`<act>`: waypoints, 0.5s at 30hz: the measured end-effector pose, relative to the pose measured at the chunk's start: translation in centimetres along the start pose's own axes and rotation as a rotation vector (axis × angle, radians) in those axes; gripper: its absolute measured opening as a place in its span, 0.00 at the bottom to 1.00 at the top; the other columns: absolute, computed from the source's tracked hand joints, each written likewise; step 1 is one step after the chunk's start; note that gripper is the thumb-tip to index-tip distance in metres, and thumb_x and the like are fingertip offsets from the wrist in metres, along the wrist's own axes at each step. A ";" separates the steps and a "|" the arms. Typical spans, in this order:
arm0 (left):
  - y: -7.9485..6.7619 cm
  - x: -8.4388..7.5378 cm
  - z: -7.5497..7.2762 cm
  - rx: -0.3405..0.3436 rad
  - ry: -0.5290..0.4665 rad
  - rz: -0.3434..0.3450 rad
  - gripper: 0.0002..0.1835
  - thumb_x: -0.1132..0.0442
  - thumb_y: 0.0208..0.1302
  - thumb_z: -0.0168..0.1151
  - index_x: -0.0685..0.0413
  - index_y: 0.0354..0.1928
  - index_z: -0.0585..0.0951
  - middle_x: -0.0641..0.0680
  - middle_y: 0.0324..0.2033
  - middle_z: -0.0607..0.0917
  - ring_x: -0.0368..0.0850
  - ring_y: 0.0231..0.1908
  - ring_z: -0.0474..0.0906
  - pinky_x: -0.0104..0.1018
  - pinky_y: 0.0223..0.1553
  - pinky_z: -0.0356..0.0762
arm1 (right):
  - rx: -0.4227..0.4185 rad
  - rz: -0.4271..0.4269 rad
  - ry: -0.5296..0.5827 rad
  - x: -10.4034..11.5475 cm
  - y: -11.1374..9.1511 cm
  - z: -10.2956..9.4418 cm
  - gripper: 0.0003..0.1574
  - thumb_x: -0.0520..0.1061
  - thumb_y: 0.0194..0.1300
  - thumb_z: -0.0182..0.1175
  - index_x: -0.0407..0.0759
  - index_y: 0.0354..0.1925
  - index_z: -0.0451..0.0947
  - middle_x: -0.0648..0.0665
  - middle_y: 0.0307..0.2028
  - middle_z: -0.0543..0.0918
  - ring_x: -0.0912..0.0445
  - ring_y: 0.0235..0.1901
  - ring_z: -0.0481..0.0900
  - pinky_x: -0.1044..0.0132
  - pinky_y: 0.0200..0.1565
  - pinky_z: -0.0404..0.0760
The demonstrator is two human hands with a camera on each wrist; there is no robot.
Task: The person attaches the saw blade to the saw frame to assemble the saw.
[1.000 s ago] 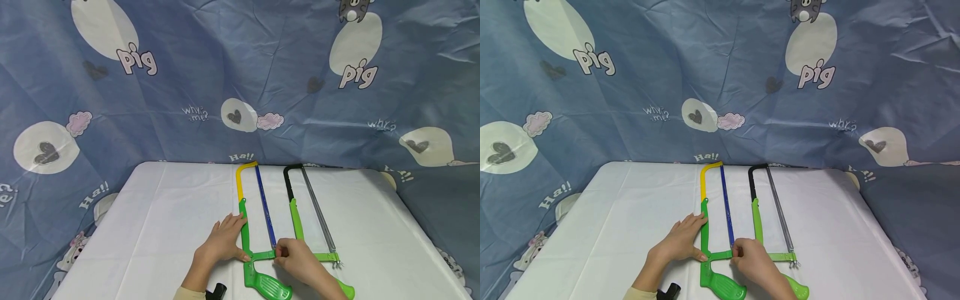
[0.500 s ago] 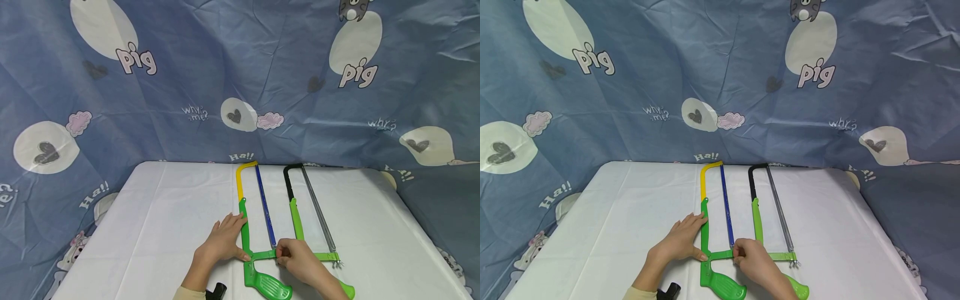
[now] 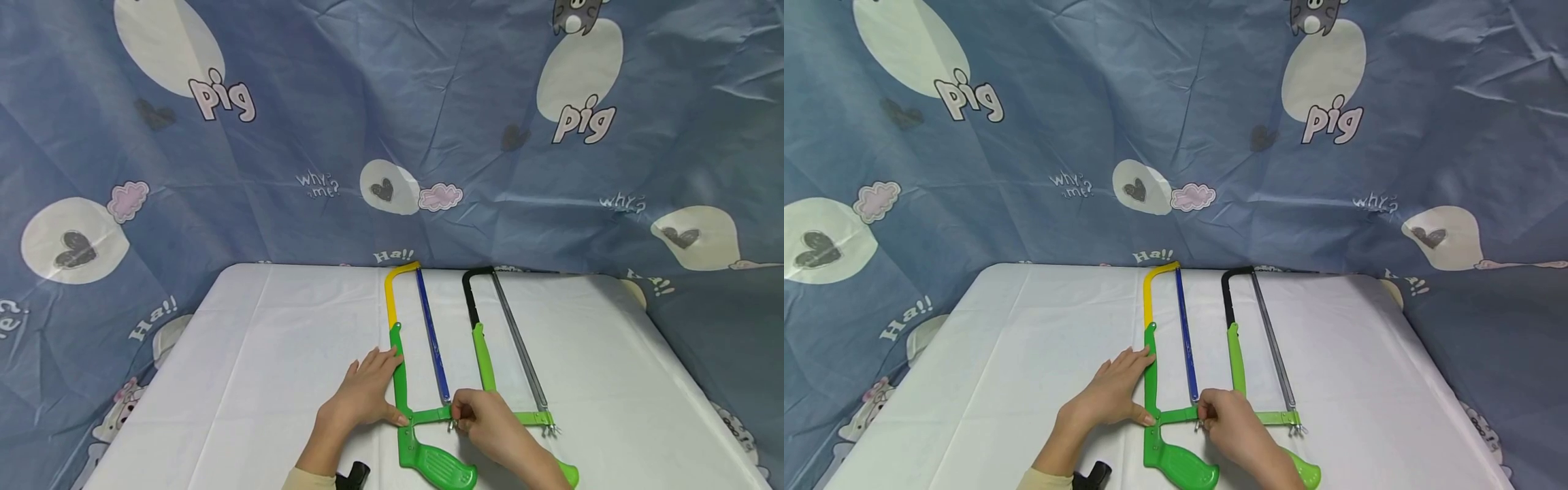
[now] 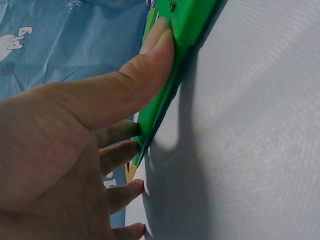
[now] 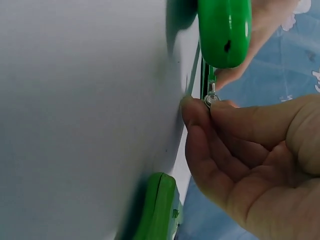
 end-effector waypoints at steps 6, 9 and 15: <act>0.0 0.1 0.0 -0.005 0.003 0.005 0.61 0.42 0.33 0.82 0.53 0.73 0.66 0.57 0.75 0.62 0.64 0.76 0.52 0.72 0.71 0.50 | -0.067 -0.061 -0.139 0.6 -0.1 -0.3 0.18 0.25 0.53 0.59 0.49 0.24 0.77 0.55 0.21 0.79 0.67 0.21 0.66 0.73 0.25 0.69; 0.0 0.1 0.0 -0.003 0.003 0.004 0.61 0.41 0.33 0.82 0.52 0.73 0.65 0.57 0.76 0.62 0.64 0.76 0.52 0.72 0.71 0.50 | -0.089 -0.080 -0.201 1.0 -0.1 -0.3 0.18 0.26 0.54 0.60 0.49 0.23 0.78 0.56 0.22 0.81 0.67 0.22 0.67 0.72 0.26 0.70; 0.1 0.1 0.1 0.005 -0.002 0.002 0.60 0.41 0.35 0.81 0.52 0.74 0.65 0.56 0.76 0.61 0.64 0.77 0.51 0.72 0.71 0.49 | -0.095 -0.099 -0.284 1.4 -0.1 -0.1 0.19 0.25 0.53 0.61 0.49 0.22 0.78 0.57 0.22 0.79 0.67 0.23 0.67 0.71 0.26 0.71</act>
Point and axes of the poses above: each hand's wrist, its own y-axis towards the middle knuckle, its own z-axis out of the palm, x = y × z, the point moved 9 cm from there along y, towards the middle knuckle
